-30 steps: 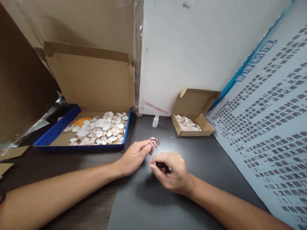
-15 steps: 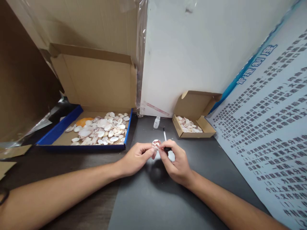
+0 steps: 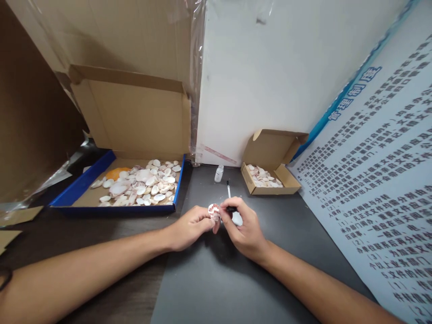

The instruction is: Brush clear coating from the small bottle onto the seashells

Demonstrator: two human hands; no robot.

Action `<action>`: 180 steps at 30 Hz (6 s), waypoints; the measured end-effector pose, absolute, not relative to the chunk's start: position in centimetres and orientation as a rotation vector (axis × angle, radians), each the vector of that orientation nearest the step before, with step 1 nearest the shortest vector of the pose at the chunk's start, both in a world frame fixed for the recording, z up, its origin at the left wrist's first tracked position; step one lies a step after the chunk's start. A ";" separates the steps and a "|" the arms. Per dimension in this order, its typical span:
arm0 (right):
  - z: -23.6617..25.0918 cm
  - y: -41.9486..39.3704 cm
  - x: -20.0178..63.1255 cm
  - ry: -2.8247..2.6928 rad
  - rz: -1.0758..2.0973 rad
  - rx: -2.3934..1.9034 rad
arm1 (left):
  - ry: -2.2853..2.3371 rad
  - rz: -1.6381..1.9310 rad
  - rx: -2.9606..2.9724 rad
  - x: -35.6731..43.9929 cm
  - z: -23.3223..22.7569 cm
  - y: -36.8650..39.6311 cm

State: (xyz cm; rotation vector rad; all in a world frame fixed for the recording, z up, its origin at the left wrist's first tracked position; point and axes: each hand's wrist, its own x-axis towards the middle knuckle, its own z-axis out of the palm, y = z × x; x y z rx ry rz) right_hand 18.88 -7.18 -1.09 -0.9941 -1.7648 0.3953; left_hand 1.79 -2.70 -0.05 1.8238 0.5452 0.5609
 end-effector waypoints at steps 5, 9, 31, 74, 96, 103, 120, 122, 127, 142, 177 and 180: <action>-1.3 -7.1 19.0 -1.806 0.393 -0.979 | 0.554 0.533 1.740 1.9 -0.4 -2.7; -1.4 -7.0 19.0 -1.792 0.426 -1.014 | 0.548 0.521 1.720 1.7 -0.8 -2.6; -1.6 -6.7 18.9 -1.602 0.557 -1.028 | 0.608 0.675 1.524 2.3 -0.5 -2.6; 0.3 -9.7 17.1 -1.852 0.705 -0.957 | 0.752 0.772 1.486 2.3 -0.6 -2.2; 0.0 -9.7 17.2 -1.813 0.775 -1.002 | 0.761 0.751 1.445 2.3 -0.6 -2.2; 0.0 -10.3 16.9 -1.843 0.855 -0.914 | 0.802 0.782 1.538 2.3 0.0 -2.5; 0.0 -9.9 17.3 -1.718 0.818 -0.974 | 0.734 0.771 1.563 2.3 -0.1 -2.5; 0.0 -10.0 17.3 -1.792 0.845 -0.913 | 0.759 0.767 1.572 2.3 -0.1 -2.5; -0.1 -10.2 17.0 -1.708 0.873 -0.946 | 0.750 0.772 1.582 2.3 0.0 -2.6; 0.1 -10.4 17.0 -1.834 0.922 -0.884 | 0.780 0.771 1.606 2.2 -0.1 -2.6; -0.6 -10.0 17.5 -1.660 1.007 -0.942 | 0.742 0.768 1.594 2.2 -0.1 -2.6; -0.7 -10.0 17.5 -1.713 1.024 -0.920 | 0.743 0.784 1.609 2.2 -0.1 -2.6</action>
